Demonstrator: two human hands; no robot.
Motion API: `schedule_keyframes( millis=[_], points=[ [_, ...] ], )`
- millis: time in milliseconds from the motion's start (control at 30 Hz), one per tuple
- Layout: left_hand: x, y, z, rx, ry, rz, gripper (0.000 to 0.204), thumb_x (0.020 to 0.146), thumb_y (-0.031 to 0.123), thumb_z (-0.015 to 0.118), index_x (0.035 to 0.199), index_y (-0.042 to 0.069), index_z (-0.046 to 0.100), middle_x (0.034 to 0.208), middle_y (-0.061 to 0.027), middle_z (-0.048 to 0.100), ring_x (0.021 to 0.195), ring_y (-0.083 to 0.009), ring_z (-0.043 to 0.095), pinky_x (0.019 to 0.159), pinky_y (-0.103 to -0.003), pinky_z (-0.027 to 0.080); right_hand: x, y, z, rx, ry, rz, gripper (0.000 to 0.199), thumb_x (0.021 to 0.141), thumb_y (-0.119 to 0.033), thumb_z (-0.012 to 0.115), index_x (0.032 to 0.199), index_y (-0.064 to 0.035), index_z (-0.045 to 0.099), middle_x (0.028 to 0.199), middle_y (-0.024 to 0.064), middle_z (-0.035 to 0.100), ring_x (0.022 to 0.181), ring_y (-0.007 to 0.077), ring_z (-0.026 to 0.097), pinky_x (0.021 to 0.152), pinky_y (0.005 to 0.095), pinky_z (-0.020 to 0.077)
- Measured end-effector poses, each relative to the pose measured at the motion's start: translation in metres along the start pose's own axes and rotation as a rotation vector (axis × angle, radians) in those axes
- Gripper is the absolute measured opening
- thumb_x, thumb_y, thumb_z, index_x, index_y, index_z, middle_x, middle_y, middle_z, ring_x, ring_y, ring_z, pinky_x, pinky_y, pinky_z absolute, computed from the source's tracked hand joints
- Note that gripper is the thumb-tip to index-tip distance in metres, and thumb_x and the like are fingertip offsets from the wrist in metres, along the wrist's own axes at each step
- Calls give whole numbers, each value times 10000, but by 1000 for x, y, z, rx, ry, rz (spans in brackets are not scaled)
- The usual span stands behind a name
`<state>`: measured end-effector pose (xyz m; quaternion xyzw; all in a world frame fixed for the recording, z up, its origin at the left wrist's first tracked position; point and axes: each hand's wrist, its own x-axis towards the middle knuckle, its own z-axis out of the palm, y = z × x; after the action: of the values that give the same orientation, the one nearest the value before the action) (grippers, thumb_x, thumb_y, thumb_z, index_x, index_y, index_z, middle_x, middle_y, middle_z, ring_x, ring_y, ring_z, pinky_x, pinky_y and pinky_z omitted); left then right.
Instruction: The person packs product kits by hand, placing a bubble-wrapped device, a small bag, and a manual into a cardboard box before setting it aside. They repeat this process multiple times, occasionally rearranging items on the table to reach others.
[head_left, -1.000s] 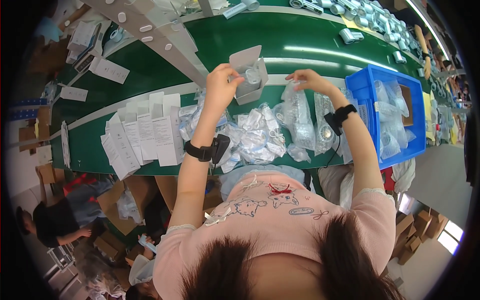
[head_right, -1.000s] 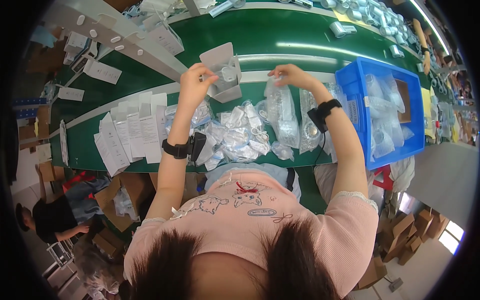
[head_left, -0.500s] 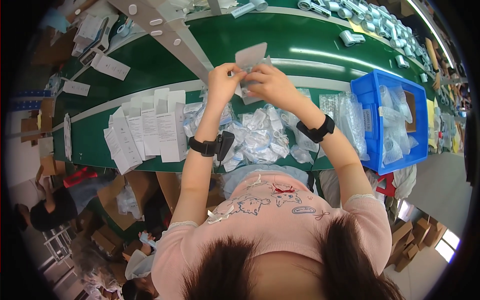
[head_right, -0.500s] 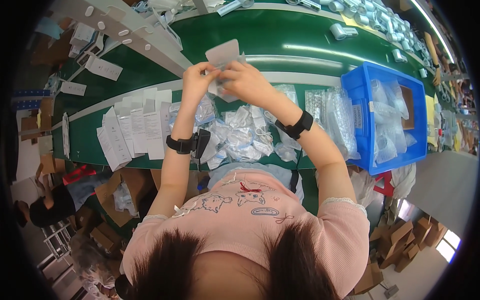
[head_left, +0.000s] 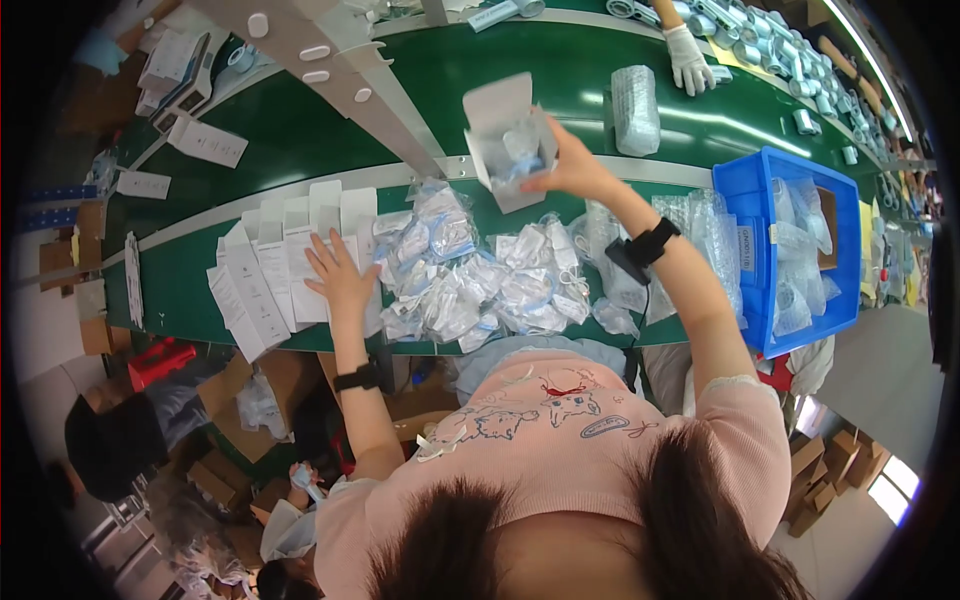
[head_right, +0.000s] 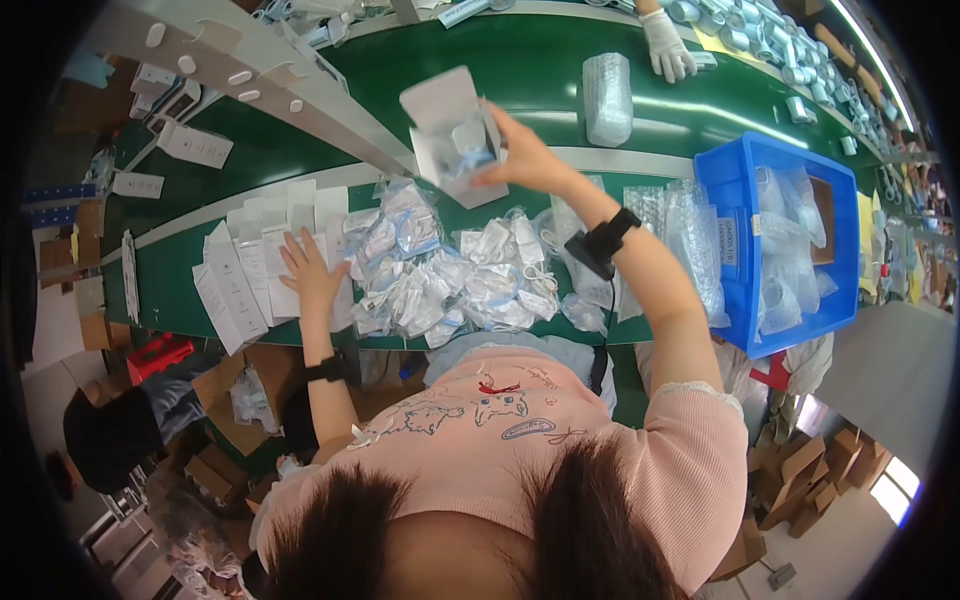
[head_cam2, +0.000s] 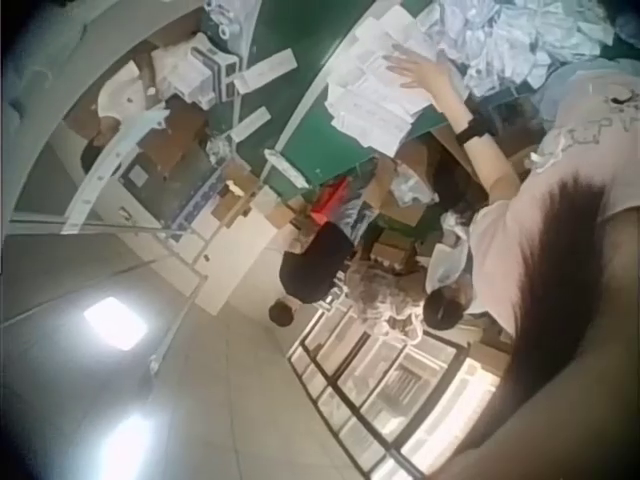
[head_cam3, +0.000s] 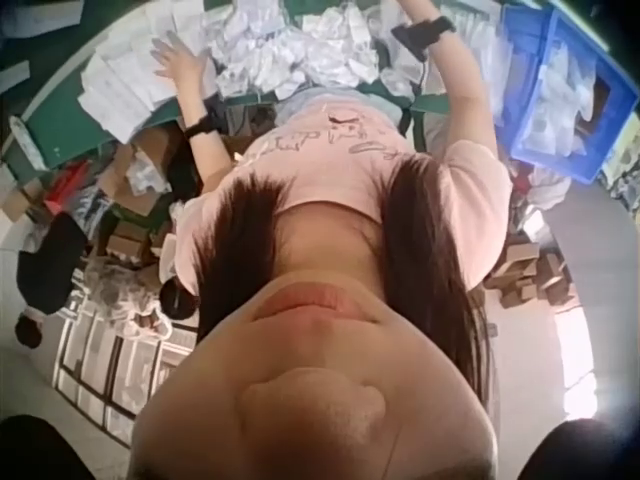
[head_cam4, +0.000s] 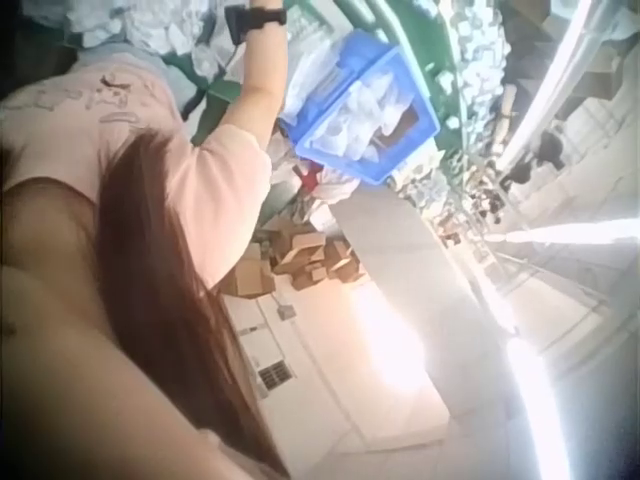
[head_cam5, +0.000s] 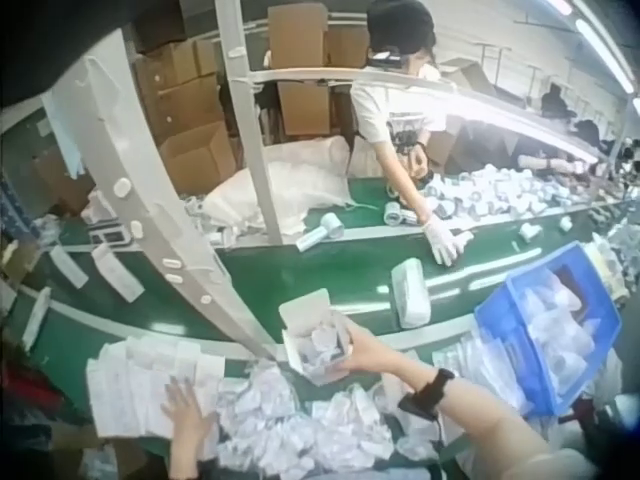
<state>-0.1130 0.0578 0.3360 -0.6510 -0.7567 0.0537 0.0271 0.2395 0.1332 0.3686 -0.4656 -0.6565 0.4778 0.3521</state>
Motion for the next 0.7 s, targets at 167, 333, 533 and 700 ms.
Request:
schedule_keyframes(
  millis=[167,333,533,700],
  points=[
    [-2,-35,30,-331,72,137,774,661,253,707,1293,43,313,1295,-209,265,1129,-362,323,937,-434,301,71,20,-38,208,323,-61,1005,532,-162,804,1332,-38,209,1212,127,434,1127,218,429,917,320,378],
    [17,-37,28,-679,-51,-6,805,620,221,742,1260,3,305,1249,-215,311,1109,-359,340,921,-384,317,113,50,-54,-15,404,-81,984,559,-144,785,1327,-31,180,1250,138,402,1113,227,434,952,362,338],
    [2,-49,6,-773,-130,-16,739,624,183,740,1205,-2,323,1194,-197,376,1100,-330,381,910,-370,331,92,78,-86,-866,276,108,988,564,-352,765,1338,-64,223,1256,264,365,1207,385,293,1003,392,243],
    [-25,-30,-87,-1294,-367,115,764,616,140,729,1223,19,281,1198,-179,387,1099,-277,416,921,-369,331,67,123,-137,-1003,466,698,875,622,-368,708,1327,-95,267,1182,287,428,1061,398,441,916,431,354]
  ],
)
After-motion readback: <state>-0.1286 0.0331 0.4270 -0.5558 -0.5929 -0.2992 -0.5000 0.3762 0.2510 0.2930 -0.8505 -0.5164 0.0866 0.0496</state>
